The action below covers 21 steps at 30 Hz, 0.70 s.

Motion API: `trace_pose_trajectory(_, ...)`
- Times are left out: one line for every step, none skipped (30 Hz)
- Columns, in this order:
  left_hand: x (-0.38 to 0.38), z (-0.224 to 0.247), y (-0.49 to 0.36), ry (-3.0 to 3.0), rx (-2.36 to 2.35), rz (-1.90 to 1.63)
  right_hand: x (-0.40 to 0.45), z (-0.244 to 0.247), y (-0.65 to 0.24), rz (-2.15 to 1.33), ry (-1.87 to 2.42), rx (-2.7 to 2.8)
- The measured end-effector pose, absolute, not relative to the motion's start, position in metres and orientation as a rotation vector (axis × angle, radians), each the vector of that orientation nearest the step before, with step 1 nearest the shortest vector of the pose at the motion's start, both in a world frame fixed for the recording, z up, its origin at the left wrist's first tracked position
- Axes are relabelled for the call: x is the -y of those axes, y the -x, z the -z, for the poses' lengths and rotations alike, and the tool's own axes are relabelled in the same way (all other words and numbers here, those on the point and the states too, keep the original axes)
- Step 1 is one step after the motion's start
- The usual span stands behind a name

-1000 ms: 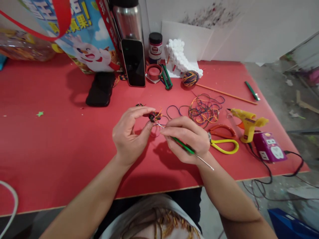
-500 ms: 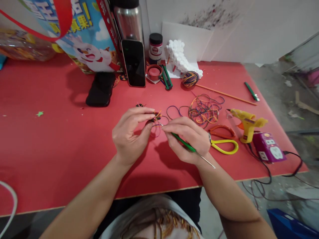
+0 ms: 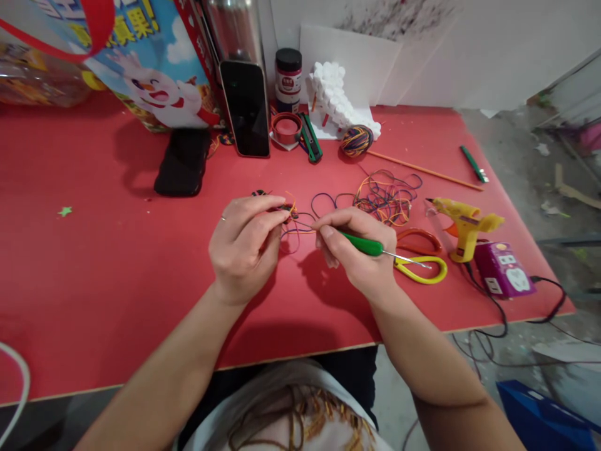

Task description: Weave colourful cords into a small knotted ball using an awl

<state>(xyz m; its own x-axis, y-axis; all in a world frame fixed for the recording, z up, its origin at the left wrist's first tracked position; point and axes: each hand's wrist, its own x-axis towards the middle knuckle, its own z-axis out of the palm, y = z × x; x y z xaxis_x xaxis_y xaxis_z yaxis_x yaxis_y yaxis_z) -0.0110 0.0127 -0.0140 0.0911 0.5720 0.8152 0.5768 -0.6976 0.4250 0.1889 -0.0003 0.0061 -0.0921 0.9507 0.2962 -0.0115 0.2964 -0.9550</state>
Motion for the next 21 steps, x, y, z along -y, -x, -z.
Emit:
trace_pose_trajectory(-0.0128, 0.0134, 0.0100, 2.308, 1.242, 1.758, 0.0004, -0.0056, -0.1893, -1.007, 0.930, 1.421)
trace_pose_trajectory(-0.0130, 0.0128, 0.0088, 2.300, 1.274, 1.801, 0.0006, -0.0052, -0.1897, -0.975, 0.913, 1.430)
trace_pose_trajectory(-0.0130, 0.0122, 0.0077, 2.299, 1.311, 1.854, 0.0008, -0.0049, -0.1901, -0.958, 0.892, 1.434)
trace_pose_trajectory(-0.0131, 0.0117, 0.0066, 2.304, 1.353, 1.915, 0.0011, -0.0046, -0.1905, -0.949, 0.865, 1.434)
trace_pose_trajectory(-0.0131, 0.0113, 0.0055, 2.316, 1.389, 1.980, 0.0012, -0.0045, -0.1907, -0.943, 0.837, 1.435)
trace_pose_trajectory(-0.0130, 0.0111, 0.0047, 2.333, 1.419, 2.040, 0.0013, -0.0044, -0.1907, -0.937, 0.813, 1.437)
trace_pose_trajectory(-0.0129, 0.0110, 0.0040, 2.349, 1.439, 2.097, 0.0013, -0.0045, -0.1907, -0.925, 0.793, 1.445)
trace_pose_trajectory(-0.0129, 0.0109, 0.0034, 2.365, 1.448, 2.144, 0.0013, -0.0048, -0.1905, -0.911, 0.782, 1.459)
trace_pose_trajectory(-0.0129, 0.0108, 0.0029, 2.380, 1.453, 2.177, 0.0012, -0.0051, -0.1903, -0.899, 0.777, 1.476)
trace_pose_trajectory(-0.0129, 0.0107, 0.0025, 2.392, 1.455, 2.196, 0.0010, -0.0056, -0.1902, -0.891, 0.773, 1.491)
trace_pose_trajectory(-0.0130, 0.0107, 0.0023, 2.397, 1.454, 2.205, 0.0009, -0.0061, -0.1901, -0.889, 0.767, 1.504)
trace_pose_trajectory(-0.0132, 0.0108, 0.0021, 2.401, 1.454, 2.208, 0.0007, -0.0065, -0.1901, -0.890, 0.760, 1.513)
trace_pose_trajectory(-0.0135, 0.0109, 0.0020, 2.402, 1.449, 2.209, 0.0006, -0.0068, -0.1901, -0.894, 0.753, 1.518)
trace_pose_trajectory(-0.0139, 0.0112, 0.0020, 2.405, 1.439, 2.212, 0.0004, -0.0070, -0.1902, -0.898, 0.747, 1.520)
trace_pose_trajectory(-0.0143, 0.0117, 0.0021, 2.408, 1.420, 2.221, 0.0003, -0.0071, -0.1903, -0.900, 0.742, 1.520)
trace_pose_trajectory(-0.0147, 0.0123, 0.0022, 2.414, 1.396, 2.234, 0.0002, -0.0072, -0.1904, -0.903, 0.740, 1.521)
trace_pose_trajectory(-0.0150, 0.0130, 0.0024, 2.421, 1.375, 2.246, 0.0001, -0.0072, -0.1904, -0.905, 0.743, 1.522)
trace_pose_trajectory(-0.0152, 0.0136, 0.0025, 2.425, 1.360, 2.254, 0.0000, -0.0073, -0.1904, -0.903, 0.748, 1.524)
trace_pose_trajectory(-0.0153, 0.0140, 0.0026, 2.430, 1.354, 2.252, 0.0000, -0.0072, -0.1904, -0.900, 0.753, 1.528)
trace_pose_trajectory(-0.0152, 0.0143, 0.0026, 2.432, 1.361, 2.242, 0.0000, -0.0072, -0.1904, -0.898, 0.759, 1.532)
trace_pose_trajectory(-0.0151, 0.0143, 0.0026, 2.432, 1.373, 2.230, -0.0001, -0.0072, -0.1904, -0.897, 0.762, 1.535)
